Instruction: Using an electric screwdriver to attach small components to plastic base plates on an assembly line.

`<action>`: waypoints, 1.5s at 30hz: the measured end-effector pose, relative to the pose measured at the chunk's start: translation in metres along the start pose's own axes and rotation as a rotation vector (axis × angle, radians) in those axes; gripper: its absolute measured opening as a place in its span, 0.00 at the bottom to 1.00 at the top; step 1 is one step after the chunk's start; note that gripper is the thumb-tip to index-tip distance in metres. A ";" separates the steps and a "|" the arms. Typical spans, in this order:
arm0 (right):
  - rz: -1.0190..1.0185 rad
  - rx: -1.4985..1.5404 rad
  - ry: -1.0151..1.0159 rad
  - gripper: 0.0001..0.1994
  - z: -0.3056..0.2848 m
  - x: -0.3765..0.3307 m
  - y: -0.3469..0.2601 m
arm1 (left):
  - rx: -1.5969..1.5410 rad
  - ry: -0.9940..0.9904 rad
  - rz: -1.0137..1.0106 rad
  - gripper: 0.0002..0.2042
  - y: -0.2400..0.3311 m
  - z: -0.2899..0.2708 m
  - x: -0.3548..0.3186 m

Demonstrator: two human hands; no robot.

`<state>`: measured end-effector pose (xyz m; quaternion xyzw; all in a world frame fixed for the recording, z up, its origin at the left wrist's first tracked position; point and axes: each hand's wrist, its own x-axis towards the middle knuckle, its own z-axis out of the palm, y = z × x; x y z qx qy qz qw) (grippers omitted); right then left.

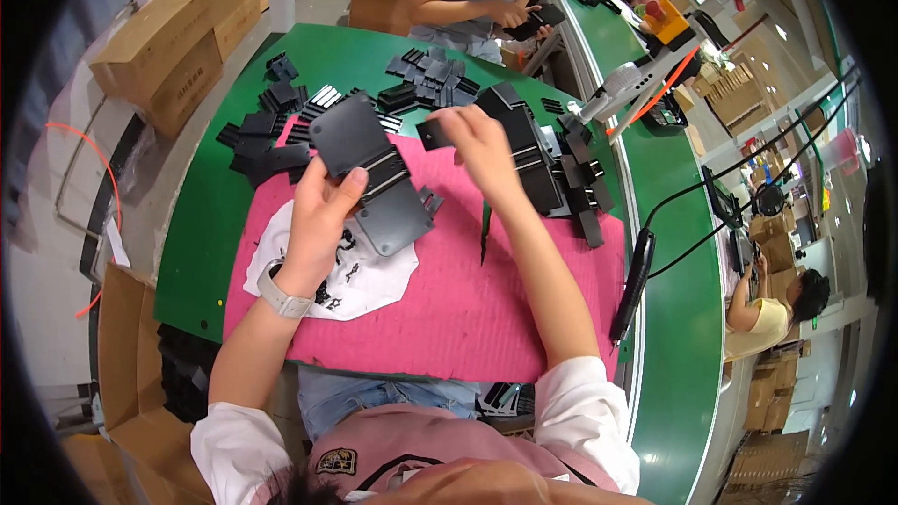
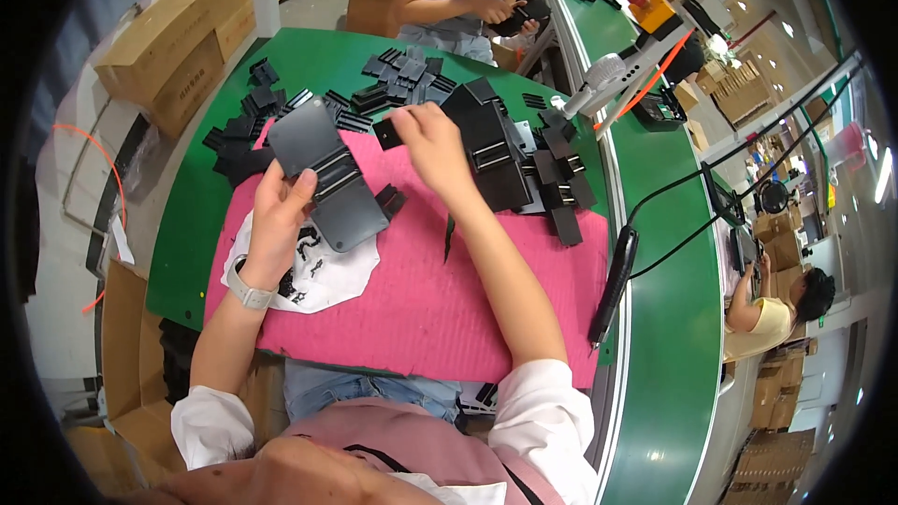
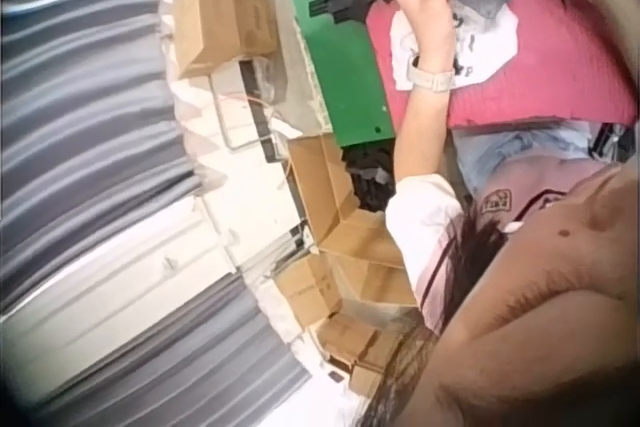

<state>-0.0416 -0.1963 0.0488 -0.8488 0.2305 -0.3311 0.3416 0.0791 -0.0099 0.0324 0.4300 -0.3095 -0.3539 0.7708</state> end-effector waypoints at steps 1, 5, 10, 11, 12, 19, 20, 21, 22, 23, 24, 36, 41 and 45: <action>0.169 0.319 -0.090 0.13 -0.010 -0.012 -0.024 | -0.011 -0.022 -0.024 0.17 0.001 0.002 -0.003; 0.197 0.555 -0.093 0.10 -0.006 -0.055 -0.067 | -0.044 -0.129 -0.030 0.20 -0.008 -0.001 -0.011; 0.188 0.500 0.098 0.08 0.012 -0.068 -0.071 | -0.035 -0.206 -0.007 0.21 -0.005 0.004 -0.016; 0.170 0.513 0.114 0.07 0.015 -0.069 -0.068 | -0.028 -0.201 -0.007 0.21 -0.005 0.005 -0.016; 0.169 0.520 0.109 0.07 0.016 -0.070 -0.066 | -0.035 -0.208 -0.022 0.21 -0.005 0.006 -0.016; 0.041 0.366 0.175 0.06 0.021 -0.074 -0.066 | -0.045 -0.249 -0.047 0.23 -0.013 0.003 -0.018; -0.060 0.182 0.201 0.06 0.020 -0.074 -0.067 | -0.047 -0.255 -0.021 0.23 -0.014 0.003 -0.018; -0.061 0.185 0.197 0.06 0.020 -0.074 -0.066 | -0.046 -0.251 -0.020 0.23 -0.013 0.004 -0.019; -0.125 0.040 0.185 0.08 0.021 -0.074 -0.063 | -0.041 -0.274 -0.026 0.22 -0.012 0.004 -0.019; -0.190 -0.105 0.173 0.11 0.021 -0.075 -0.062 | -0.034 -0.296 -0.032 0.21 -0.011 0.004 -0.020; -0.194 -0.100 0.168 0.11 0.020 -0.076 -0.064 | -0.032 -0.290 -0.029 0.21 -0.009 0.005 -0.022; 0.443 0.002 -0.012 0.30 -0.032 -0.169 -0.058 | 1.046 -0.442 0.603 0.14 0.008 0.012 -0.047; 0.361 -0.538 0.062 0.25 -0.039 -0.181 -0.037 | 1.409 -0.155 0.429 0.08 0.046 -0.045 -0.049; 0.238 -0.720 0.045 0.18 -0.041 -0.172 -0.038 | 1.509 -0.292 0.334 0.08 0.042 -0.063 -0.053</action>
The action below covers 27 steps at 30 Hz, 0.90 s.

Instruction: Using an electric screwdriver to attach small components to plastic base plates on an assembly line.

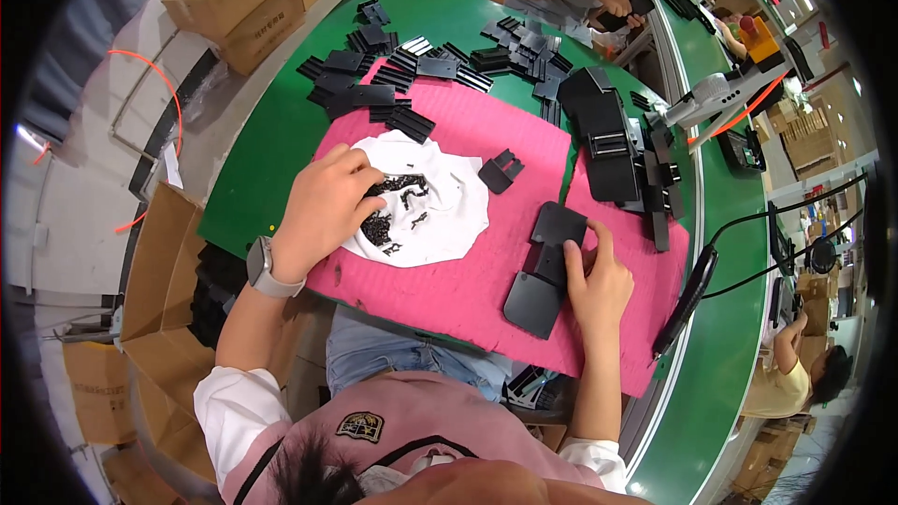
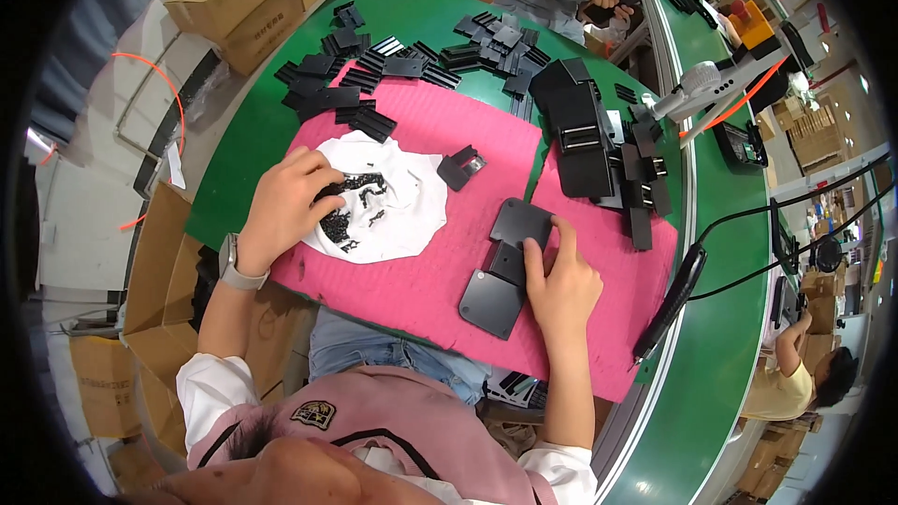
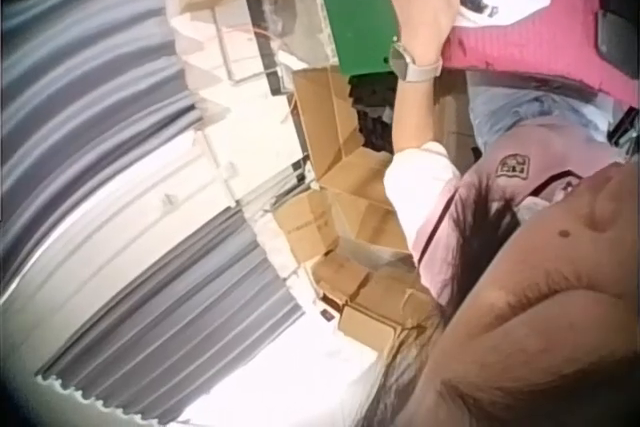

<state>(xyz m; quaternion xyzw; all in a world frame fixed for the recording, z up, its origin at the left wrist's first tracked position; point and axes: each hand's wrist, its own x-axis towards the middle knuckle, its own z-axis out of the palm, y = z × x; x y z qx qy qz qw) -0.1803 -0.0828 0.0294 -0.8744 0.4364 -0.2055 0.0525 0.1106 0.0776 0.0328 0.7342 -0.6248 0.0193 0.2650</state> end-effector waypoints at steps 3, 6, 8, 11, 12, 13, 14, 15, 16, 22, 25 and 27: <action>0.037 0.071 0.001 0.17 -0.004 -0.003 0.002 | -0.020 0.047 -0.030 0.07 0.000 0.010 -0.001; 0.071 0.097 0.031 0.17 -0.008 -0.009 0.009 | -0.022 0.065 -0.053 0.06 0.004 0.011 0.001; 0.147 0.149 0.111 0.16 -0.019 -0.013 0.024 | -0.032 0.108 -0.063 0.05 0.005 0.013 0.003; 0.246 0.051 0.302 0.15 -0.043 -0.019 0.061 | -0.059 0.189 -0.070 0.04 0.004 0.014 0.004; 0.259 -0.117 0.380 0.15 -0.050 -0.021 0.076 | -0.042 0.203 -0.068 0.04 0.001 0.013 0.003; 0.277 -0.291 0.459 0.15 -0.058 -0.025 0.091 | -0.029 0.215 -0.058 0.04 0.000 0.013 0.005; 0.360 -0.447 0.450 0.20 -0.065 -0.026 0.099 | -0.036 0.218 -0.062 0.05 -0.002 0.014 0.004; 0.366 -0.453 0.451 0.20 -0.066 -0.029 0.116 | -0.041 0.216 -0.057 0.05 -0.002 0.013 0.005; 0.369 -0.642 0.400 0.22 -0.065 -0.035 0.139 | -0.057 0.196 -0.070 0.04 0.000 0.011 0.008; 0.622 -0.321 0.173 0.31 -0.056 -0.027 0.182 | -0.230 0.150 -0.110 0.04 0.008 0.015 0.018; 0.577 -0.072 0.121 0.26 -0.067 -0.024 0.200 | -0.437 0.059 -0.034 0.04 0.016 0.019 0.024; 0.443 0.153 0.232 0.20 -0.069 -0.023 0.178 | -1.022 -0.155 -0.237 0.05 0.031 0.026 0.028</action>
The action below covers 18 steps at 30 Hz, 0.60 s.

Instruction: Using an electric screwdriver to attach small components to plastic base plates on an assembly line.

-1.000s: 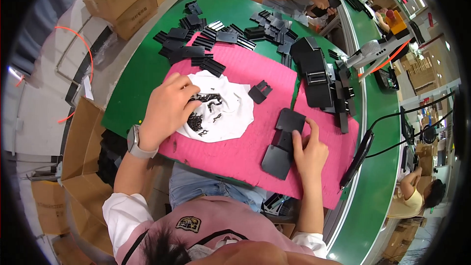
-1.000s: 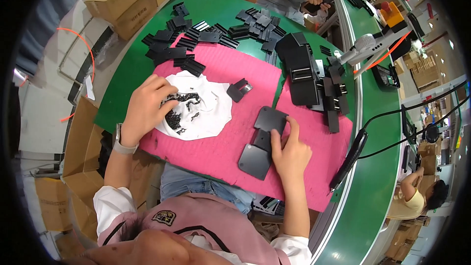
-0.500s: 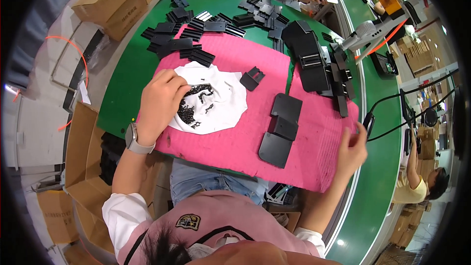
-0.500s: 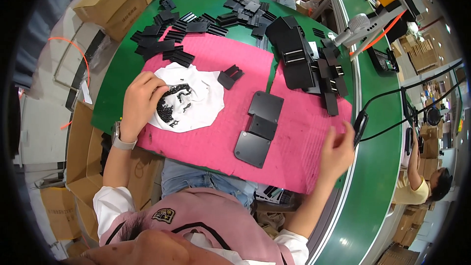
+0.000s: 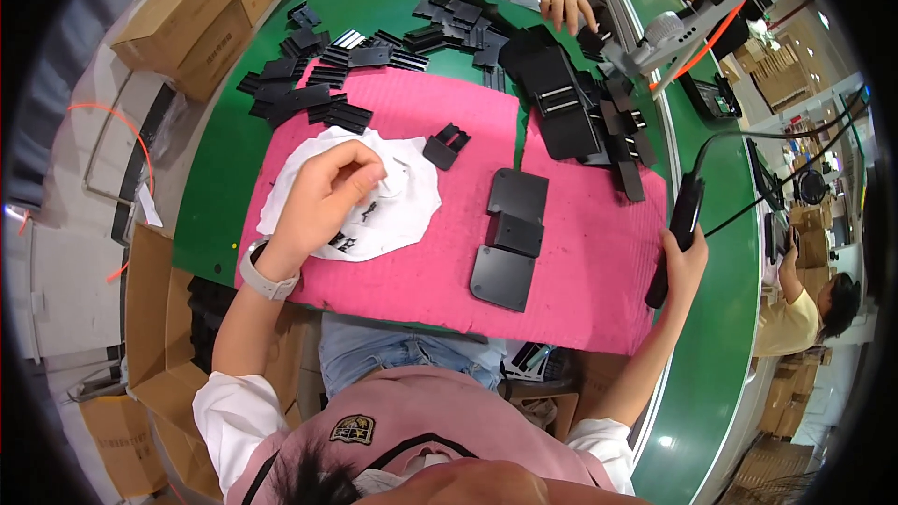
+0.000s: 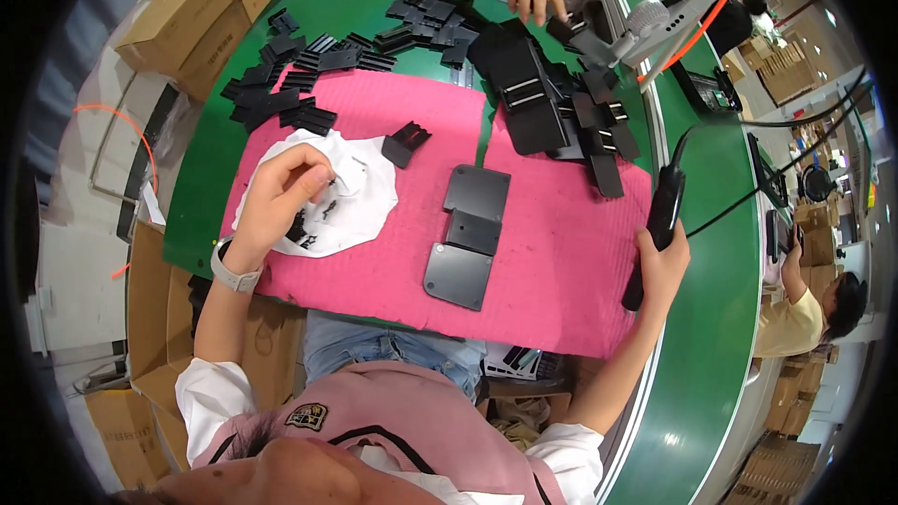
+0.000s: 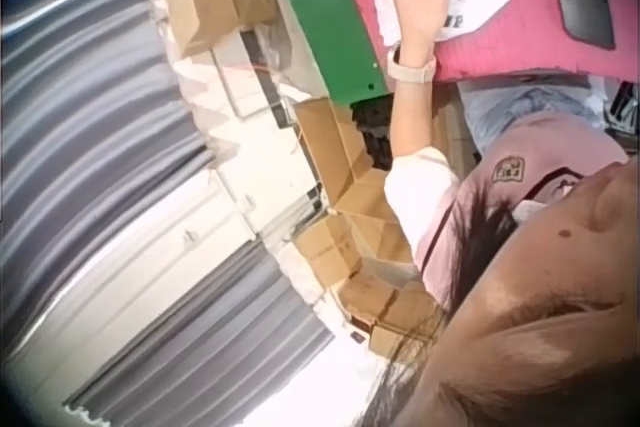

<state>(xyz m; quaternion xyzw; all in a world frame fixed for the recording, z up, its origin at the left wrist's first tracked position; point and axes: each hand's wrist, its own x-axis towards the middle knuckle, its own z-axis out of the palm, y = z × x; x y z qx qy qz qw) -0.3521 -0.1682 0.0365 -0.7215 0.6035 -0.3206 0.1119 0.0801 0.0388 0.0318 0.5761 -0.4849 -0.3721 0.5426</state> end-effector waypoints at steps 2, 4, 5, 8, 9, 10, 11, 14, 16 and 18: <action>0.127 0.677 -0.104 0.21 -0.012 -0.017 -0.077 | -0.096 -0.080 -0.021 0.07 0.000 0.019 0.007; -0.044 1.171 -0.278 0.27 -0.021 -0.024 -0.115 | -0.424 -0.194 -0.128 0.08 0.006 0.043 0.013; -0.140 1.358 -0.328 0.31 -0.016 -0.028 -0.137 | -0.485 -0.209 -0.157 0.10 0.006 0.054 0.015; -0.381 1.646 -0.677 0.40 -0.012 -0.029 -0.178 | -0.570 -0.247 -0.147 0.09 0.016 0.076 0.013; -0.455 1.762 -0.708 0.41 -0.010 -0.031 -0.186 | -0.575 -0.271 -0.149 0.09 0.016 0.082 0.013; -0.604 1.842 -0.698 0.35 -0.003 -0.030 -0.192 | -0.550 -0.274 -0.112 0.08 0.013 0.085 0.014; -0.674 1.848 -0.672 0.32 0.001 -0.029 -0.197 | -0.520 -0.265 -0.075 0.08 0.012 0.086 0.013; -0.757 1.795 -0.641 0.23 0.008 -0.030 -0.199 | -0.530 -0.260 -0.070 0.08 0.013 0.094 0.010; -0.720 1.799 -0.605 0.22 0.014 -0.033 -0.198 | -0.517 -0.270 -0.044 0.08 0.007 0.094 0.011; -0.723 1.793 -0.622 0.21 0.018 -0.034 -0.196 | -0.504 -0.272 -0.016 0.07 0.005 0.092 0.009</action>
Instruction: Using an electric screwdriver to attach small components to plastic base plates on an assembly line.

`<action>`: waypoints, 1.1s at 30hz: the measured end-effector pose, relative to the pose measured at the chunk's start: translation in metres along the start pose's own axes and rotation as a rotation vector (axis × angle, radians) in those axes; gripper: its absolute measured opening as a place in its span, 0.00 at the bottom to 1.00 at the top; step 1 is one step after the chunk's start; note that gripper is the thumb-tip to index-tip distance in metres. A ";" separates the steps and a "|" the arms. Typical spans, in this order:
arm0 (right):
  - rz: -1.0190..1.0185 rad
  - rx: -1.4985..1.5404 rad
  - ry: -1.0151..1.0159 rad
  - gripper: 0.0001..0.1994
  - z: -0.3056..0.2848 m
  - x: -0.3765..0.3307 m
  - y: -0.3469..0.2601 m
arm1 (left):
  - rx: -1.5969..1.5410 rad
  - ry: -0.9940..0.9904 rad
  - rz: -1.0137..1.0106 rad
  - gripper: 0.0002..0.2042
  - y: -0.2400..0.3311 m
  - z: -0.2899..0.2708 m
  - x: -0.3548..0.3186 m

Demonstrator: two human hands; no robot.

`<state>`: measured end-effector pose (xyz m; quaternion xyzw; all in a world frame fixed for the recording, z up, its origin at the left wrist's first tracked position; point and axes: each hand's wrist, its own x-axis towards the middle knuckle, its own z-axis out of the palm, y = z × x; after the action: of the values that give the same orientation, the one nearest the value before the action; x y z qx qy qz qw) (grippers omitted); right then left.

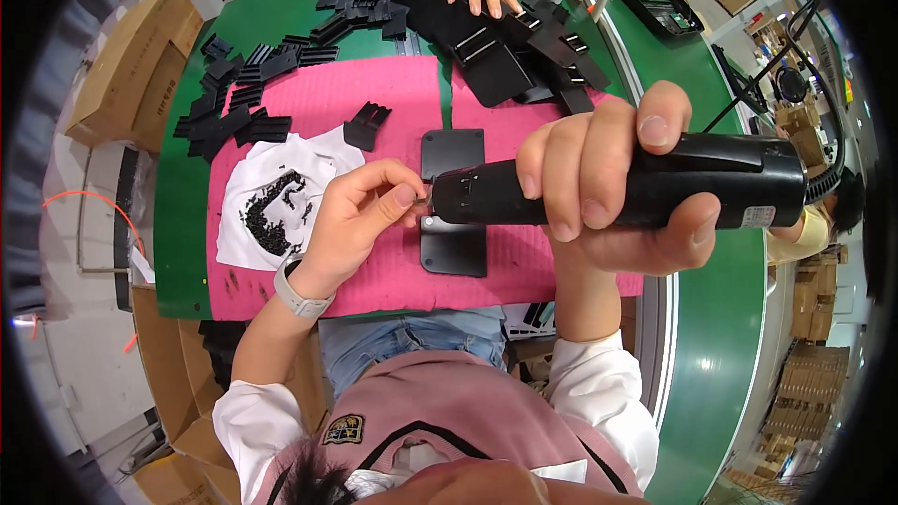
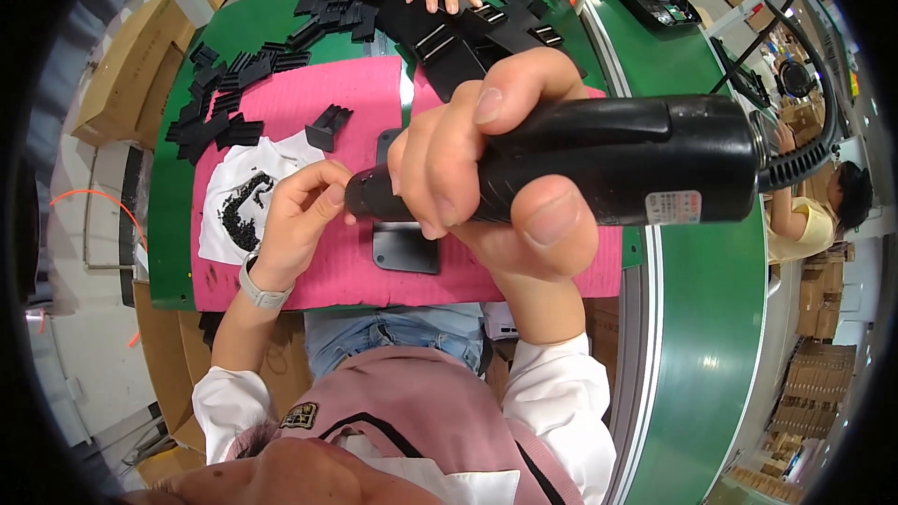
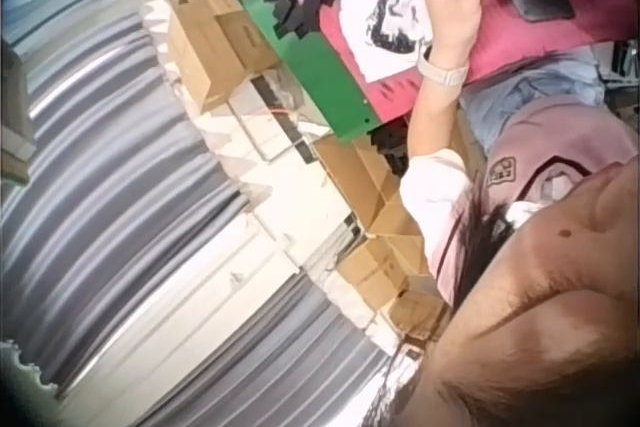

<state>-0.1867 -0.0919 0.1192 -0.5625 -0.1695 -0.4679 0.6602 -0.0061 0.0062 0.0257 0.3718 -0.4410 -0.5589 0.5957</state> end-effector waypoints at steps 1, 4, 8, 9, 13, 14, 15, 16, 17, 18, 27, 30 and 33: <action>-0.006 -0.006 0.015 0.21 0.001 -0.001 0.001 | 0.055 0.013 0.022 0.07 0.001 -0.001 0.000; 0.002 -0.013 0.032 0.21 0.000 -0.003 0.001 | 0.120 0.013 0.048 0.07 0.000 -0.003 0.000; -0.004 0.011 0.012 0.20 -0.001 -0.004 0.011 | 0.169 0.018 0.057 0.06 0.000 -0.003 -0.001; 0.021 0.007 0.067 0.20 0.001 -0.005 0.012 | 0.170 0.023 0.053 0.06 0.000 -0.004 -0.002; 0.044 -0.026 0.266 0.18 0.007 -0.007 0.016 | 0.264 0.069 0.089 0.06 -0.005 -0.002 -0.003; 0.040 -0.026 0.360 0.19 0.008 -0.009 0.017 | 0.243 0.087 0.080 0.06 -0.006 -0.002 -0.004; 0.015 -0.004 0.390 0.19 0.006 -0.009 0.019 | 0.238 0.085 0.077 0.06 -0.006 -0.002 -0.004; 0.018 -0.007 0.394 0.19 0.003 -0.008 0.019 | 0.115 0.077 0.001 0.06 -0.007 -0.004 -0.004; 0.052 0.028 0.394 0.17 -0.001 -0.007 0.018 | -0.010 0.069 -0.074 0.06 -0.008 -0.004 -0.003; 0.087 0.063 0.394 0.16 -0.003 -0.007 0.016 | -0.015 0.066 -0.078 0.06 -0.007 -0.002 -0.003; 0.232 -0.194 0.197 0.19 -0.032 -0.017 -0.007 | 0.455 0.215 0.098 0.04 -0.011 -0.002 0.010; 0.262 -0.252 0.220 0.19 -0.038 -0.020 -0.001 | 0.456 0.182 -0.090 0.05 -0.020 -0.004 0.010; 0.265 -0.262 0.251 0.19 -0.039 -0.021 0.003 | 0.479 0.162 -0.101 0.04 -0.020 0.001 0.012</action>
<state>-0.2065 -0.1185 0.0893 -0.5982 0.0513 -0.4615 0.6531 -0.0137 -0.0080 0.0084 0.5675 -0.4925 -0.4358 0.4954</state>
